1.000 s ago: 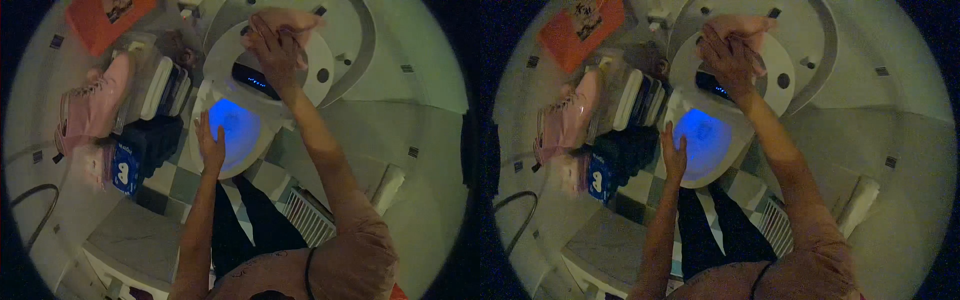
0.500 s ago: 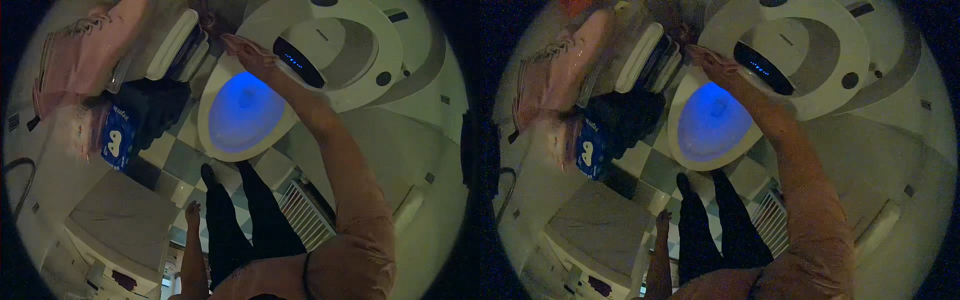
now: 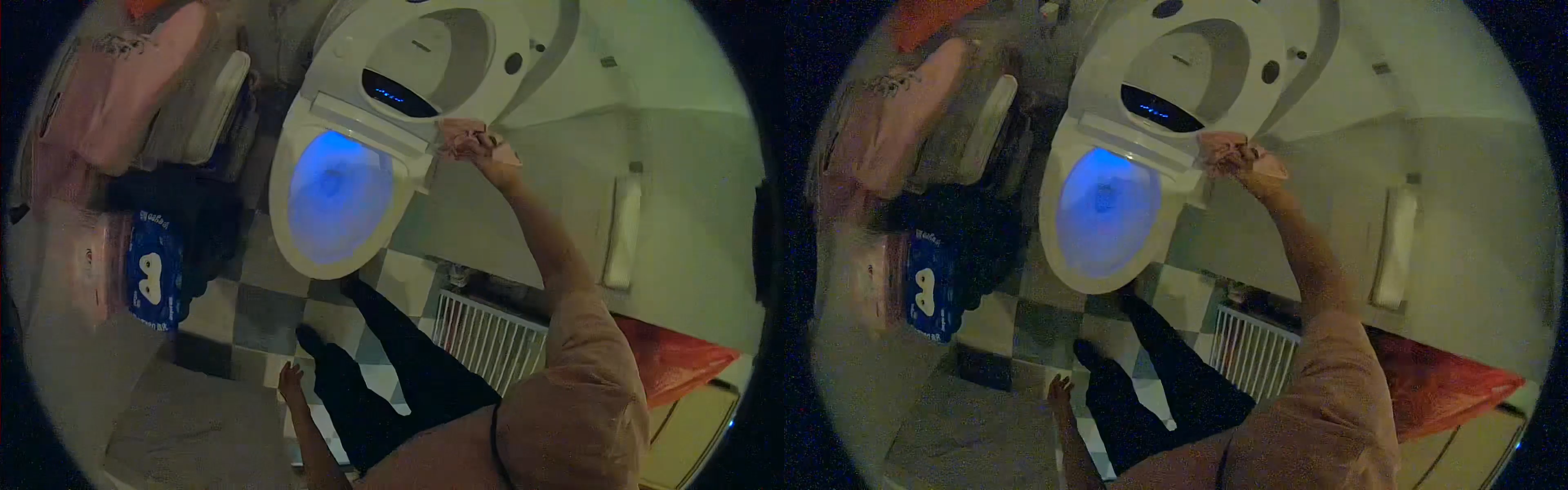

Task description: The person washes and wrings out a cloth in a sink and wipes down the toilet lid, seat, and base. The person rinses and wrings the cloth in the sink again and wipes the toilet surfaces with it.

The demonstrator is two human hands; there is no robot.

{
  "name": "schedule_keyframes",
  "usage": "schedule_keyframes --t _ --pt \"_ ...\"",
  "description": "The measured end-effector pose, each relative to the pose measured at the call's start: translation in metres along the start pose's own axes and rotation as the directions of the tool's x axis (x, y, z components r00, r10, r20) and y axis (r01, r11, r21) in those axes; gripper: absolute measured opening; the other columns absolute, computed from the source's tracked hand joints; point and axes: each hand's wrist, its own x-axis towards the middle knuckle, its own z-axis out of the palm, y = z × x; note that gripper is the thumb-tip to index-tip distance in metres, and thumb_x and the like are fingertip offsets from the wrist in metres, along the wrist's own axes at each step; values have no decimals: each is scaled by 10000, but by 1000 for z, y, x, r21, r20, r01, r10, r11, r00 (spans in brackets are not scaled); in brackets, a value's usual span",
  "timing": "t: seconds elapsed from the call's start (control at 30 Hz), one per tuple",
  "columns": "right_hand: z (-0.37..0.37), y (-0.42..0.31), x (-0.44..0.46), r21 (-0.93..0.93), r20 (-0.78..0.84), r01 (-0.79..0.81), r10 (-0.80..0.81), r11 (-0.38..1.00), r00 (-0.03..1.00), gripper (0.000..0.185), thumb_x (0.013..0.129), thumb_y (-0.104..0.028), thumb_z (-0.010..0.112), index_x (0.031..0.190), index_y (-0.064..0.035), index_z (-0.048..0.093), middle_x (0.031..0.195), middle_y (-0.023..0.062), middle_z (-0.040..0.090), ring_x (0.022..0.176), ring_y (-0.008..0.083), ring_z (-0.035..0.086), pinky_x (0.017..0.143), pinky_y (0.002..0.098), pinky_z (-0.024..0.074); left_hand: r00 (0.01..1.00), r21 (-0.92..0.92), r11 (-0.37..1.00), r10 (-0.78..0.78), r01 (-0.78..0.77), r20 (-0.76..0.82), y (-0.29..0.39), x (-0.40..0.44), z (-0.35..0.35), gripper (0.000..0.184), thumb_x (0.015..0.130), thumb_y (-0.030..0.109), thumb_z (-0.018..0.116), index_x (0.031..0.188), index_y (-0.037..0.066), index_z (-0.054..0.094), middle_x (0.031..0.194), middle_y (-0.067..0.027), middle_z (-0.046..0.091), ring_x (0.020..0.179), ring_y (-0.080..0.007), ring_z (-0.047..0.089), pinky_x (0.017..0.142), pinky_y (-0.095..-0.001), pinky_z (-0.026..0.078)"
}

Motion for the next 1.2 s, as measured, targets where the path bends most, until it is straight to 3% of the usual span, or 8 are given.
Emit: schedule_keyframes --t 0.1,0.23,0.37,0.43,0.53,0.6,0.87,1.2 --pt "-61 -22 7 -477 -728 164 -493 863 477 387 901 -312 506 1268 -190 525 1391 146 370 1241 393 354 958 448 382 985 32 987 156 -159 78 -10 21 -7 582 901 419 566 1286 -7 471 1157 -173 563 1083 -256 549 882 -370 481" --pt "-155 -64 50 -559 -729 216 -599 800 331 402 848 -172 562 1247 -217 533 1290 195 449 1102 402 456 887 480 413 990 109 985 127 -133 59 -9 43 6 429 994 292 388 1322 21 440 1214 -181 559 996 -292 606 861 -395 503" --pt "-90 -36 90 -282 -899 262 -349 923 265 364 834 -117 528 1193 -148 579 1275 140 499 1093 391 485 924 447 395 987 88 983 163 -163 2 -16 42 42 408 991 266 406 1321 30 443 1216 -192 554 1020 -293 594 863 -410 500" --pt "-49 -26 86 -225 -882 344 -341 911 326 339 847 -117 526 1181 -118 578 1253 149 515 1086 387 496 919 441 400 874 -516 833 390 -201 289 -59 73 37 449 941 282 530 1277 -12 479 1182 -167 570 1054 -254 571 913 -342 449" --pt "45 -35 67 -341 -773 338 -467 877 430 286 863 -127 562 1130 -25 583 1100 193 582 1032 347 541 871 434 433 989 -133 987 106 -91 107 -46 48 70 414 964 240 475 1273 -36 467 1140 -171 589 991 -255 593 870 -372 480" --pt "82 -91 59 333 -751 514 -108 790 652 240 871 -88 555 1101 -38 604 1094 176 595 1024 313 559 864 405 444 976 81 974 208 -213 69 -60 50 85 422 949 263 506 1265 -17 486 1130 -155 599 986 -238 601 866 -343 476" --pt "124 -308 176 -397 -786 702 -614 591 73 424 770 -124 595 1187 -190 549 1137 81 569 1000 282 546 841 386 456 950 -34 968 250 -248 188 -53 113 121 436 966 303 473 1258 -20 481 1126 -154 605 1003 -231 598 875 -349 480" --pt "170 -191 97 -423 -372 500 -648 756 664 433 834 -117 524 1260 -183 489 1223 76 526 1084 293 557 849 403 500 876 3 897 431 -442 215 16 188 130 436 973 347 443 1276 36 482 1143 -153 597 995 -241 602 869 -361 479"
